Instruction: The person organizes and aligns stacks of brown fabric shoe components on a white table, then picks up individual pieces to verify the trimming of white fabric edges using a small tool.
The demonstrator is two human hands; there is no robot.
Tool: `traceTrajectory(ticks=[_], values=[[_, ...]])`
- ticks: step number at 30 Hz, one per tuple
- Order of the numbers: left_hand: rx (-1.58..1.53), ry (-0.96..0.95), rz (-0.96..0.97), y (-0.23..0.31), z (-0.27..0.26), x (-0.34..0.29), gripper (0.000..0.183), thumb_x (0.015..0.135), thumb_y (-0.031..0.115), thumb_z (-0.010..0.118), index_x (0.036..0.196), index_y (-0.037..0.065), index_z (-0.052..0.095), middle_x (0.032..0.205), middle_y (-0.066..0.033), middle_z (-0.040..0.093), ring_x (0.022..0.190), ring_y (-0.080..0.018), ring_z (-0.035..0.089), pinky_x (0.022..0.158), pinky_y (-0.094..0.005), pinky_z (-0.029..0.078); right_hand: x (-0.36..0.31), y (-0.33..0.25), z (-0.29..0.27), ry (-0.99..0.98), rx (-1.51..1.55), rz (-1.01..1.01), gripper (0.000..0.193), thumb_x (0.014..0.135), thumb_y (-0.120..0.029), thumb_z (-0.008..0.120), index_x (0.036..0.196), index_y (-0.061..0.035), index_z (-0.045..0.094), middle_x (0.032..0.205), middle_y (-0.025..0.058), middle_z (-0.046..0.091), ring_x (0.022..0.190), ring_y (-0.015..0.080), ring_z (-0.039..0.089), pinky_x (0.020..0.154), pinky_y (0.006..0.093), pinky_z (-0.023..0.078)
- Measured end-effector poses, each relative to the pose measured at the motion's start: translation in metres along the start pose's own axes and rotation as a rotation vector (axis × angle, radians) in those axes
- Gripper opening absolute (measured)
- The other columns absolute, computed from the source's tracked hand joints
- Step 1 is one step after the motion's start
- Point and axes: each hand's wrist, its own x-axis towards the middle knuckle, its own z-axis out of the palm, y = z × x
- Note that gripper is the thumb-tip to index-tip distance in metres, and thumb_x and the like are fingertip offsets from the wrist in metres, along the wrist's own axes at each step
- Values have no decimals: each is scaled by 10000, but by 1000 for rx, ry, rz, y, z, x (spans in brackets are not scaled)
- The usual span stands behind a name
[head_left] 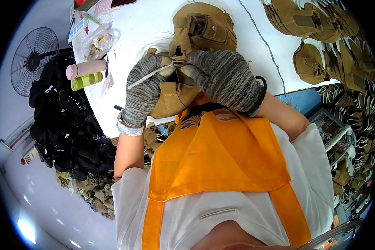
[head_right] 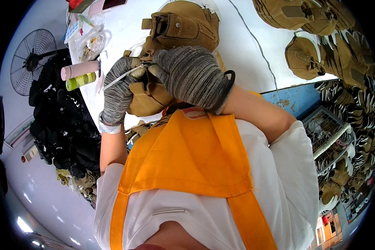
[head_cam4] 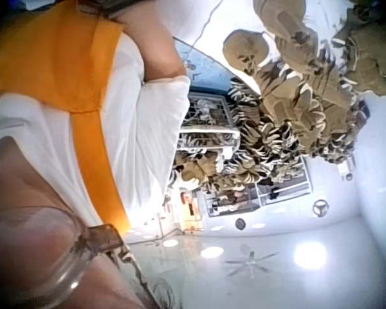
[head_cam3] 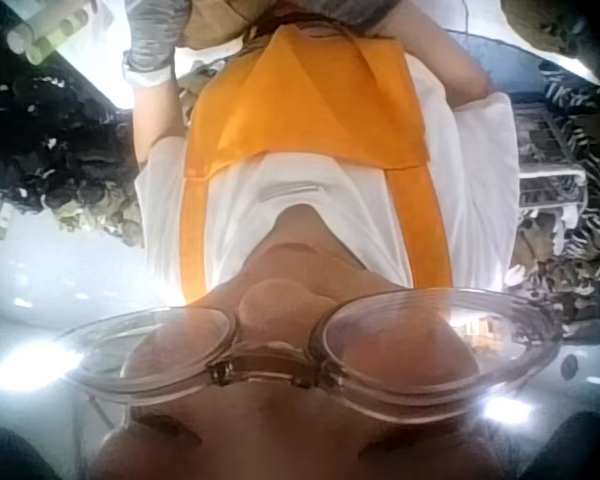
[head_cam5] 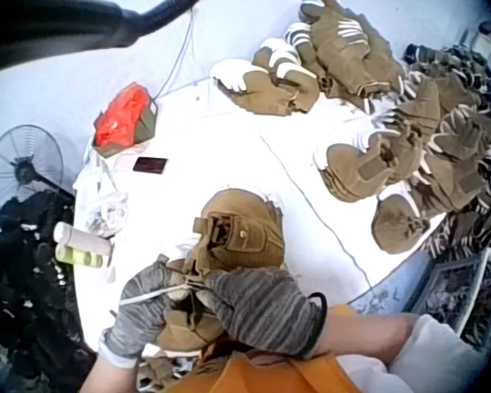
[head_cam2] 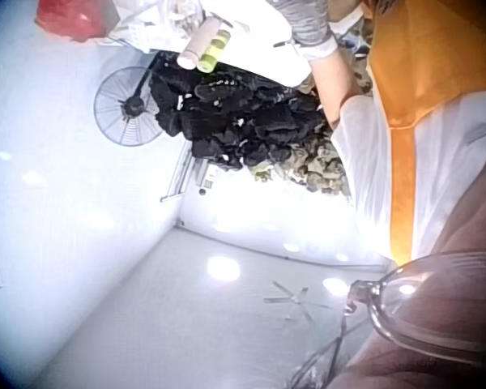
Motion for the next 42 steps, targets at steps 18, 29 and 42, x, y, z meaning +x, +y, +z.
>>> traceTrajectory(ticks=[18,29,42], values=[[147,-44,91,0,-2,2,147,848,51,609,984,23,657,932,-106,661,877,-277,633,808,-350,492,4,2,5,21,23,-41,278,899,-293,566,995,-36,610,776,130,659,718,284,650,647,404,521],[277,-39,130,-14,-5,-1,215,820,25,604,1028,32,659,971,-119,660,928,-305,624,841,-373,488,12,-10,-7,-162,0,49,250,866,-241,609,1026,-56,660,1004,134,657,845,282,647,734,388,527],[64,-14,104,-3,-3,2,157,834,97,674,972,23,672,916,-99,670,856,-247,640,785,-327,502,-2,7,38,183,319,-80,224,879,-224,583,1022,-62,642,910,121,642,817,289,640,694,413,515]])
